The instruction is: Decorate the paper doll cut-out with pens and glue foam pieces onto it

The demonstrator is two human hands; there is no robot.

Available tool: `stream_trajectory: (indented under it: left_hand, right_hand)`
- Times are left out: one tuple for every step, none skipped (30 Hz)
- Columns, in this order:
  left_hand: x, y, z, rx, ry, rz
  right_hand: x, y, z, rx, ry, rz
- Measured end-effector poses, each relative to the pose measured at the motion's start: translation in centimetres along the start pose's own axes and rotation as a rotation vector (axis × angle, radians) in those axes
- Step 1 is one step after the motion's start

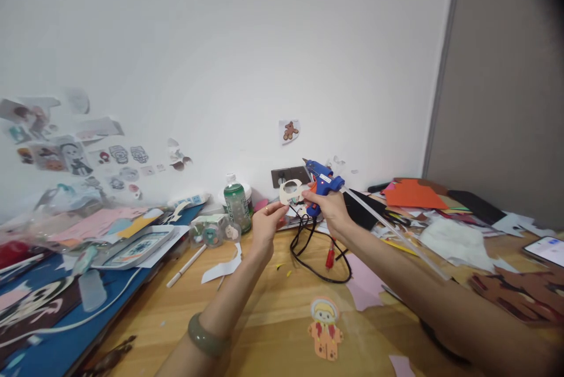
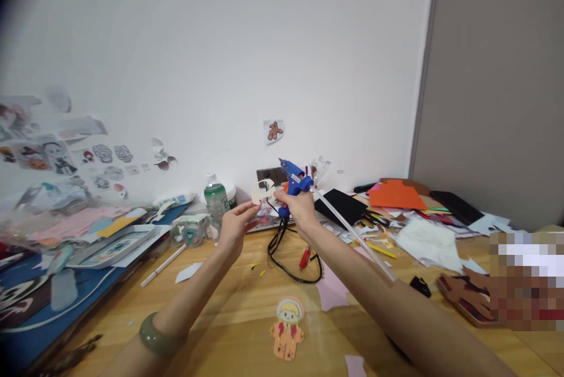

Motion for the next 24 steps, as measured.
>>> stream_trajectory:
  left_hand:
    - [0.0, -0.1, -0.1, 0.006, 0.001, 0.009]
    - [0.1, -0.2, -0.1, 0.012, 0.002, 0.019]
    - [0.1, -0.2, -0.1, 0.02, 0.006, 0.029]
    - [0.1, -0.3, -0.1, 0.03, 0.01, 0.038]
    - [0.2, -0.3, -0.1, 0.045, 0.014, 0.047]
    - [0.2, -0.4, 0.0, 0.064, 0.018, 0.055]
    - [0.2, -0.4, 0.1, 0.088, 0.023, 0.063]
    - [0.3, -0.4, 0.2, 0.115, 0.029, 0.073]
    - [0.3, -0.5, 0.3, 0.144, 0.037, 0.085]
    - [0.3, -0.6, 0.4, 0.176, 0.048, 0.101]
    - [0.4, -0.7, 0.5, 0.21, 0.063, 0.12]
    - [0.5, -0.9, 0.5, 0.246, 0.081, 0.144]
    - [0.6, -1.1, 0.6, 0.282, 0.104, 0.172]
    - [0.7, -1.4, 0.7, 0.319, 0.13, 0.205]
    - [0.8, -1.8, 0.8, 0.356, 0.159, 0.24]
    - [0.9, -2.1, 0.9, 0.392, 0.19, 0.273]
    - [1.1, -2.5, 1.0, 0.427, 0.219, 0.304]
    - [1.2, -2.8, 1.1, 0.461, 0.246, 0.33]
    - [1.4, -3.1, 1.1, 0.495, 0.268, 0.353]
    - [1.5, -3.3, 1.2, 0.528, 0.286, 0.373]
    - [1.6, -3.6, 1.2, 0.559, 0.299, 0.393]
    - [1.7, -3.8, 1.2, 0.587, 0.308, 0.411]
    - [1.7, -3.9, 1.2, 0.613, 0.314, 0.427]
    - [1.8, -4.1, 1.2, 0.637, 0.318, 0.441]
  right_hand:
    - [0.0, 0.0, 0.0, 0.005, -0.002, 0.001]
    - [0.0, 0.0, 0.0, 0.008, -0.004, 0.002]
    - [0.0, 0.1, 0.0, 0.01, -0.006, 0.004]
    - [0.0, 0.1, 0.0, 0.01, -0.008, 0.004]
    - [0.0, 0.1, 0.0, 0.008, -0.011, 0.005]
    - [0.0, 0.2, 0.0, 0.005, -0.014, 0.007]
    - [0.0, 0.2, 0.0, 0.0, -0.019, 0.01]
    - [0.0, 0.2, 0.0, -0.005, -0.025, 0.016]
    - [0.1, 0.2, 0.0, -0.01, -0.032, 0.026]
    - [0.2, 0.1, 0.0, -0.014, -0.039, 0.04]
    - [0.3, 0.0, 0.0, -0.017, -0.046, 0.058]
    - [0.4, -0.1, 0.0, -0.02, -0.054, 0.077]
    - [0.5, -0.3, 0.0, -0.023, -0.061, 0.097]
    - [0.6, -0.6, 0.0, -0.024, -0.068, 0.117]
    - [0.8, -0.8, 0.0, -0.024, -0.074, 0.135]
    - [0.9, -1.1, 0.0, -0.022, -0.078, 0.15]
    - [0.9, -1.2, 0.0, -0.017, -0.08, 0.162]
    - [1.0, -1.4, 0.0, -0.009, -0.079, 0.169]
    - [1.1, -1.4, 0.0, 0.002, -0.075, 0.171]
    - [1.1, -1.4, 0.0, 0.014, -0.069, 0.172]
    - [1.1, -1.4, 0.1, 0.027, -0.062, 0.172]
    - [1.2, -1.3, 0.2, 0.039, -0.054, 0.175]
    - [1.2, -1.3, 0.3, 0.048, -0.047, 0.181]
    - [1.3, -1.3, 0.3, 0.054, -0.042, 0.192]
Point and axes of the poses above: each hand's wrist, its own x-axis away from the middle knuckle, its own y-axis out of the back of the hand, z = x × y, the point moved 6 cm from there along -x, towards the middle knuckle, and after that the axes turned 3 degrees about y, right-handed, at the moved point
